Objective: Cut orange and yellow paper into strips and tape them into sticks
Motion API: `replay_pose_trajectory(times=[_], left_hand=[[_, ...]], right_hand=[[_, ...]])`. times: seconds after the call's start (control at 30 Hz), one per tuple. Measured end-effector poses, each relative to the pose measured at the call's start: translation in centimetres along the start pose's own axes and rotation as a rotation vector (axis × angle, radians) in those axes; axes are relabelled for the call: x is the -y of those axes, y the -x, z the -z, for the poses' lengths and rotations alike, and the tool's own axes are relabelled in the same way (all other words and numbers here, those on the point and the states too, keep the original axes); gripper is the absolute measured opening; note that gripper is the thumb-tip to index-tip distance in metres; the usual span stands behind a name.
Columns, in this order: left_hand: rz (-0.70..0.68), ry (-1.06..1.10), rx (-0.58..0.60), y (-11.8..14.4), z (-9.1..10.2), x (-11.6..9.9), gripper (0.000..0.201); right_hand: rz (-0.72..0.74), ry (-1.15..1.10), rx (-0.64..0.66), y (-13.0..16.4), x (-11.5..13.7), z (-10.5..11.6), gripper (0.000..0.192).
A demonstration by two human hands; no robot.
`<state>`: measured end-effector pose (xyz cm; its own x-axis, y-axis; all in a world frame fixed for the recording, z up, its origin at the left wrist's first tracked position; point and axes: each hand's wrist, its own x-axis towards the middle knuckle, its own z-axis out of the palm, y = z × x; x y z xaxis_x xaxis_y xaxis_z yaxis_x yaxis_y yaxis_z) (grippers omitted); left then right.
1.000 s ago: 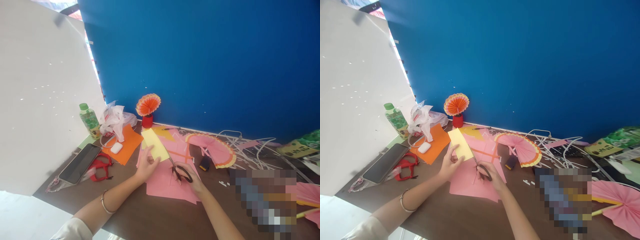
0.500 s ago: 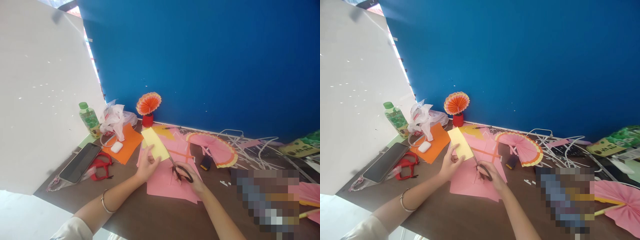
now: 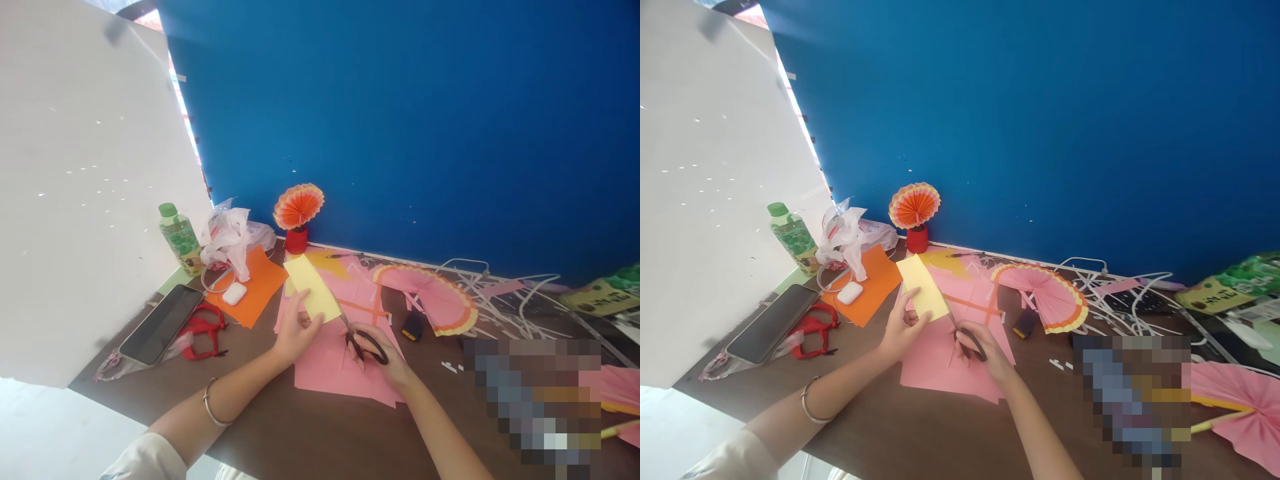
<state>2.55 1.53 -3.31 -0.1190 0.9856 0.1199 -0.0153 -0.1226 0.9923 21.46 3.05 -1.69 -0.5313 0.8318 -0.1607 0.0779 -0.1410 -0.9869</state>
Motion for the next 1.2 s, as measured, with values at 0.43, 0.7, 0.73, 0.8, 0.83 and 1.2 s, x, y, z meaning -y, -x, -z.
replay_pose_trajectory(times=[0.43, 0.7, 0.73, 0.8, 0.83, 1.2], left_hand=[[-0.008, -0.026, -0.022, 0.07, 0.0, -0.25, 0.05], [-0.027, -0.014, -0.02, 0.08, -0.04, 0.05, 0.05], [-0.027, -0.013, -0.014, 0.08, -0.04, 0.05, 0.05], [-0.028, -0.015, -0.008, 0.07, -0.01, -0.03, 0.05], [-0.031, -0.018, -0.008, 0.06, 0.0, -0.1, 0.05], [-0.047, -0.023, -0.03, -0.07, 0.11, 0.28, 0.054]], right_hand=[[-0.009, -0.001, -0.02, 0.05, 0.17, -0.39, 0.041], [-0.013, -0.016, -0.022, -0.1, 0.14, -0.46, 0.04], [-0.008, -0.02, -0.021, -0.1, 0.13, -0.47, 0.039], [-0.007, -0.023, -0.017, -0.08, 0.16, -0.5, 0.036], [-0.009, -0.023, -0.016, -0.07, 0.18, -0.51, 0.036], [-0.043, -0.011, -0.041, -0.16, 0.35, -0.62, 0.037]])
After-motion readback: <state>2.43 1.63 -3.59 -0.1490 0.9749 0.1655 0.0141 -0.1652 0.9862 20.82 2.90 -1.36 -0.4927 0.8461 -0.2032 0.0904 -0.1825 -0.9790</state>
